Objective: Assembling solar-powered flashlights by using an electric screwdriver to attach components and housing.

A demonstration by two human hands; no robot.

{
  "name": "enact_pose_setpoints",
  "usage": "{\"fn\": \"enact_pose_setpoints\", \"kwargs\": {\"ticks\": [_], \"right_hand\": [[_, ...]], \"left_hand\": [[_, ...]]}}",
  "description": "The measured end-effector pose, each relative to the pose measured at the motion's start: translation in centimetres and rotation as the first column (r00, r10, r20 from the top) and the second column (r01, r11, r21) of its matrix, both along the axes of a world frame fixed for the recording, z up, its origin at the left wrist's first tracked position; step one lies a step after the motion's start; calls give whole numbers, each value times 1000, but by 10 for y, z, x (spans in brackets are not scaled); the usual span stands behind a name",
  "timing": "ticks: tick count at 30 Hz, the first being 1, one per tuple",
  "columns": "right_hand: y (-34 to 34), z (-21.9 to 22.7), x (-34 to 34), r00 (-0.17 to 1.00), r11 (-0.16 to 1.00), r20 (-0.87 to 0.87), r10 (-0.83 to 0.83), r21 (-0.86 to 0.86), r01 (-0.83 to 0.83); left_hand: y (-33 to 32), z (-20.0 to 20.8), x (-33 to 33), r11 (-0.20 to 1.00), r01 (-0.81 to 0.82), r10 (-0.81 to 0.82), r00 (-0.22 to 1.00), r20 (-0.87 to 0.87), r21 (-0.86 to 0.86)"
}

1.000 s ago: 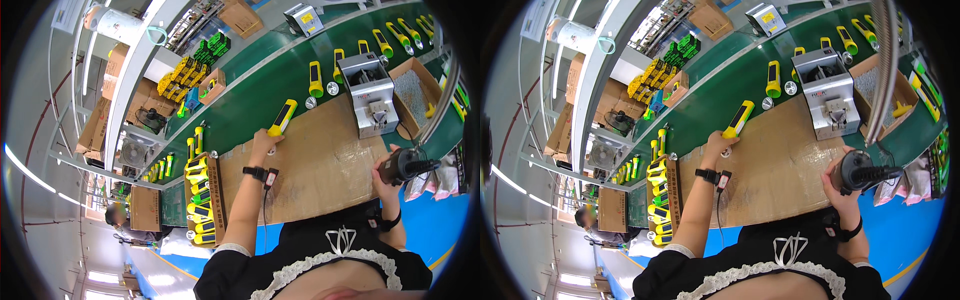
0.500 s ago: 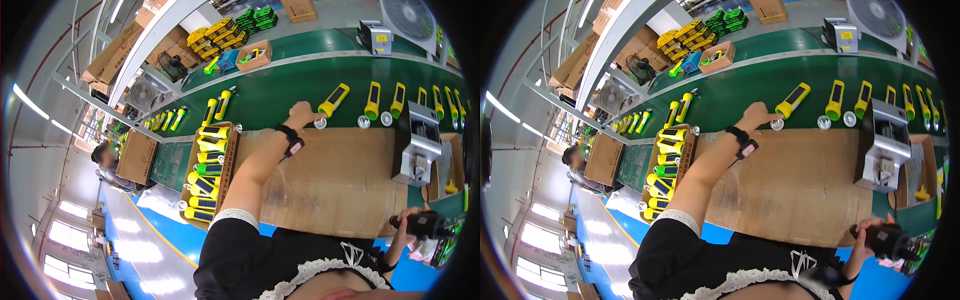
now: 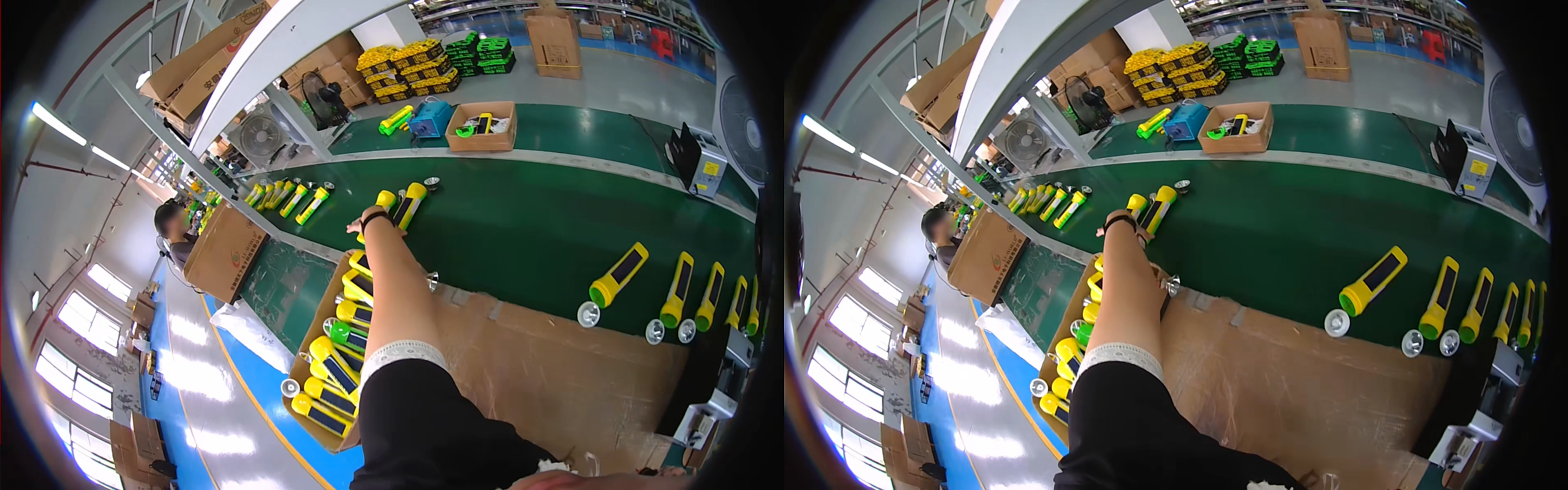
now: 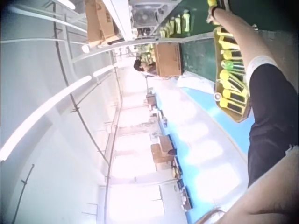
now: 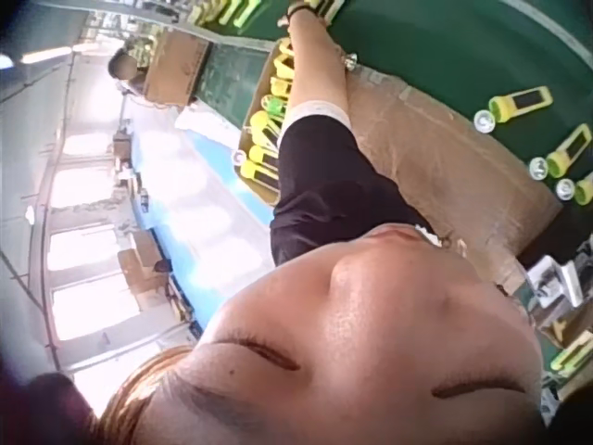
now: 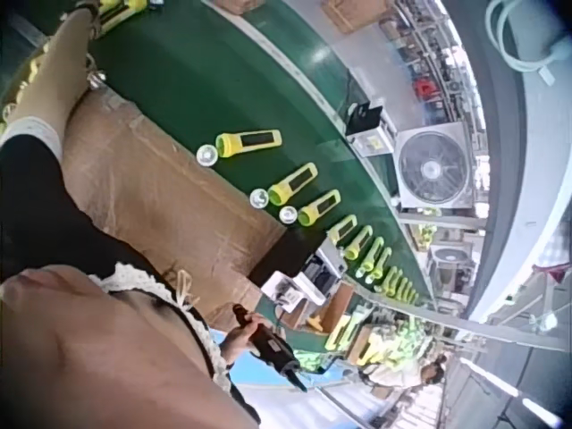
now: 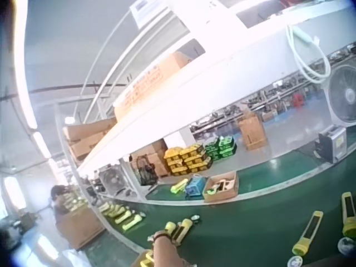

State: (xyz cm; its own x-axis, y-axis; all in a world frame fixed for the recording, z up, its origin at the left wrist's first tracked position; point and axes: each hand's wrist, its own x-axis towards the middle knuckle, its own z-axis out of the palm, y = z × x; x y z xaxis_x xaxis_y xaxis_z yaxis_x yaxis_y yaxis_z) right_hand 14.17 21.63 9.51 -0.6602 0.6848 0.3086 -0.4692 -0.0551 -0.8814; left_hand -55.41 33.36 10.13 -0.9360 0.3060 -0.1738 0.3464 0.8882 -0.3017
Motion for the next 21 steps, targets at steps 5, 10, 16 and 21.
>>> {"fn": "enact_pose_setpoints", "kwargs": {"ticks": [5,10,16,21], "right_hand": [[-19,-171,177,989,991,79,-128,43,125],[-79,-209,216,955,960,98,-280,35,278],[-169,-54,147,833,848,163,-528,41,529],[-164,-31,82,225,194,-55,-973,341,920]], "left_hand": [[-6,-1,-25,996,-35,-2,905,425,78],[8,32,-20,955,225,-262,945,194,194],[42,49,49,733,662,-650,749,-126,154],[-20,79,176,590,800,-732,589,-343,113]]}}
